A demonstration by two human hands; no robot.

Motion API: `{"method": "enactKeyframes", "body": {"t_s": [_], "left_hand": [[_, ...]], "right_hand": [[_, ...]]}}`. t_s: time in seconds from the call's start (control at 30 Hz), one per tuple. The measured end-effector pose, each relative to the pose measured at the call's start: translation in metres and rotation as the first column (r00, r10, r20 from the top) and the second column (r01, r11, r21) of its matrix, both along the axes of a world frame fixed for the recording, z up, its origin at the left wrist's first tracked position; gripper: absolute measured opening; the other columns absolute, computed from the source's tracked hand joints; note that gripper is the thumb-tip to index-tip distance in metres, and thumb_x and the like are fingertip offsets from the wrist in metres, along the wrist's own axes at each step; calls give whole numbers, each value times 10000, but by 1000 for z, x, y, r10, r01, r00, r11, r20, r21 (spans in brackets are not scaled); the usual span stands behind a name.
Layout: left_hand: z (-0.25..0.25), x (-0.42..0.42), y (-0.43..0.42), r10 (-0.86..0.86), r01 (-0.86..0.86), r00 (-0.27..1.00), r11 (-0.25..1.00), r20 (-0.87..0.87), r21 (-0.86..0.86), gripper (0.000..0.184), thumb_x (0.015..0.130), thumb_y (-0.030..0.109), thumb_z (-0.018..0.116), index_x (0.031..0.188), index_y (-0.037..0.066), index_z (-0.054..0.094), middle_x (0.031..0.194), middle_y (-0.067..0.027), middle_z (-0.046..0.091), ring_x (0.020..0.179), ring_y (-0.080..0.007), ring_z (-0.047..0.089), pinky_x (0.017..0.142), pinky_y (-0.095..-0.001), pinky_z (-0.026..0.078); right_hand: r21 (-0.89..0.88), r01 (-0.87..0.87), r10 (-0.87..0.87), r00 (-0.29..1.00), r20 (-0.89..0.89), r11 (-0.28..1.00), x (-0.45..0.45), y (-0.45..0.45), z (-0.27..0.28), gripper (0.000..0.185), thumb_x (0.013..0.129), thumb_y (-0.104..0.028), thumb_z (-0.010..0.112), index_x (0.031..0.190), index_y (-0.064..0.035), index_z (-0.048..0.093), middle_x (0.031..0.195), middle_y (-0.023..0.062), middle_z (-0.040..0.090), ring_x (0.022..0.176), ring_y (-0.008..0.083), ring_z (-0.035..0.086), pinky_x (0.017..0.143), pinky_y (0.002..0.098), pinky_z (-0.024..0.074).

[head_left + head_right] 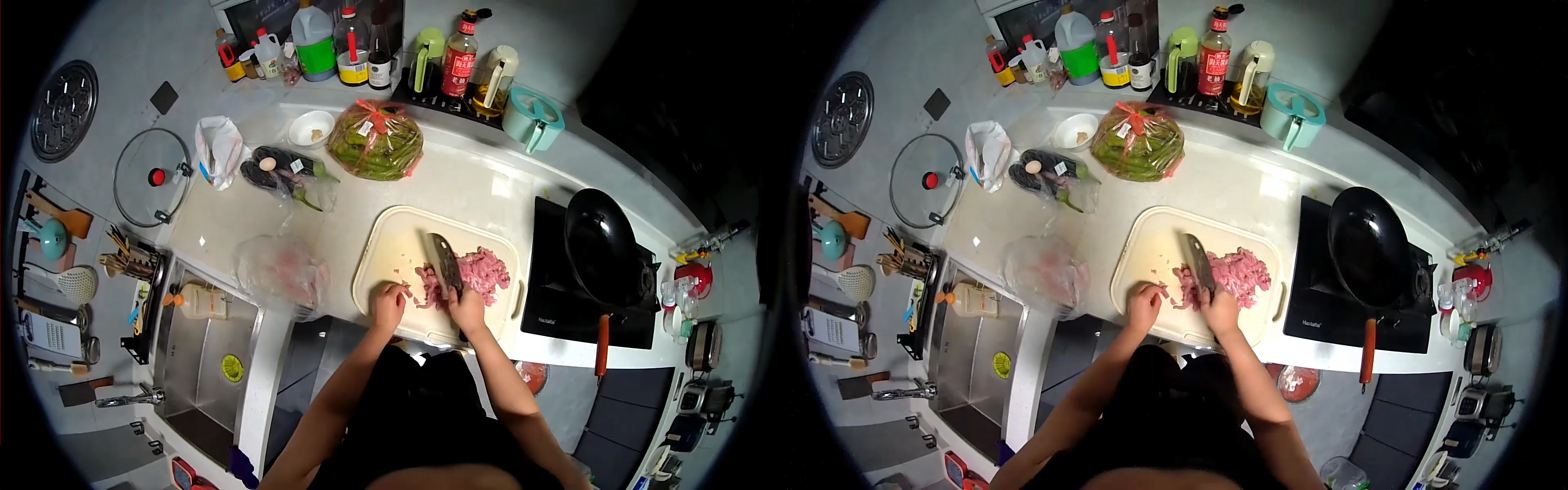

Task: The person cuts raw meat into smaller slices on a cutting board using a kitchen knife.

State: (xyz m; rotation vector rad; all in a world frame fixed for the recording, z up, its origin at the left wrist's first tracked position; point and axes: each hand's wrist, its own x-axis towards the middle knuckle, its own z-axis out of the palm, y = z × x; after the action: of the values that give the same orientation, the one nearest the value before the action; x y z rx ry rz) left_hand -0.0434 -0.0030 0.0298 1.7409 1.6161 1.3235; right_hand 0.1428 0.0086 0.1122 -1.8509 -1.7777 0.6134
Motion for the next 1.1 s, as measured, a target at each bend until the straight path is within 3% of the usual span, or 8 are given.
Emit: {"method": "enactKeyframes", "body": {"t_s": [0.13, 0.27, 0.37, 0.47, 0.6, 0.73, 1.0, 1.1], "left_hand": [[-1, 7, -8, 29, -22, 999, 974, 25, -225, 258, 705, -5, 588, 952, 68, 579, 858, -119, 633, 742, -311, 595, 623, -397, 486], [10, 30, -5, -64, -15, 965, 955, -254, -297, 387, 662, 64, 666, 1032, 43, 555, 886, -119, 588, 783, -303, 576, 685, -384, 482], [11, 51, -3, -64, 47, 961, 996, -268, -69, 410, 690, 38, 665, 1086, 11, 561, 1010, -148, 569, 852, -290, 600, 738, -345, 507], [-2, 59, 3, -153, 178, 930, 983, 334, -44, 330, 733, -14, 642, 1058, -7, 582, 1019, -126, 573, 815, -229, 629, 704, -304, 529], [15, 53, -2, -57, 56, 993, 998, 107, 14, 161, 745, 13, 642, 902, 45, 629, 998, -82, 576, 687, -212, 615, 571, -285, 514], [34, 72, -5, -183, 230, 924, 968, -336, 104, 138, 690, 102, 670, 827, 108, 645, 978, -40, 577, 869, -220, 575, 714, -322, 492], [19, 148, 1, -341, 561, 641, 819, -688, 117, 213, 727, 154, 548, 898, 84, 653, 1141, -62, 544, 1139, -266, 448, 1037, -459, 304], [24, 134, 20, -354, 508, 525, 860, -774, -49, 354, 618, 238, 686, 946, 107, 659, 1165, -38, 547, 1167, -244, 420, 1054, -482, 251]], "right_hand": [[54, 89, -80, 986, -148, 995, 15, -6, 6, 254, 818, -202, 563, 864, 47, 585, 680, 265, 591, 645, 422, 595, 599, 470, 477], [-60, 131, -143, 952, -270, 990, 28, -14, -19, 236, 820, -191, 564, 846, 42, 589, 690, 252, 597, 643, 406, 598, 604, 456, 469], [-44, 195, -200, 938, -284, 980, 29, -17, -14, 229, 818, -186, 566, 837, 40, 592, 686, 248, 597, 636, 401, 599, 594, 447, 469], [-21, 255, -249, 920, -302, 967, 40, -20, -13, 217, 814, -186, 571, 834, 29, 592, 653, 230, 596, 602, 387, 599, 574, 440, 471], [-28, 246, -245, 936, -251, 969, 53, -23, -3, 217, 803, -208, 577, 816, 9, 586, 594, 205, 584, 559, 375, 591, 548, 436, 469], [-55, 262, -267, 945, -188, 964, 69, -25, 9, 236, 802, -223, 575, 790, 13, 566, 594, 204, 585, 567, 379, 591, 551, 442, 466], [-3, 277, -277, 958, -79, 961, 105, -28, 15, 268, 804, -239, 566, 789, 28, 553, 635, 235, 595, 618, 416, 597, 587, 473, 470], [-30, 256, -257, 963, -78, 966, 115, -27, 15, 264, 799, -244, 567, 793, 20, 558, 635, 239, 595, 622, 413, 599, 589, 472, 476]]}}
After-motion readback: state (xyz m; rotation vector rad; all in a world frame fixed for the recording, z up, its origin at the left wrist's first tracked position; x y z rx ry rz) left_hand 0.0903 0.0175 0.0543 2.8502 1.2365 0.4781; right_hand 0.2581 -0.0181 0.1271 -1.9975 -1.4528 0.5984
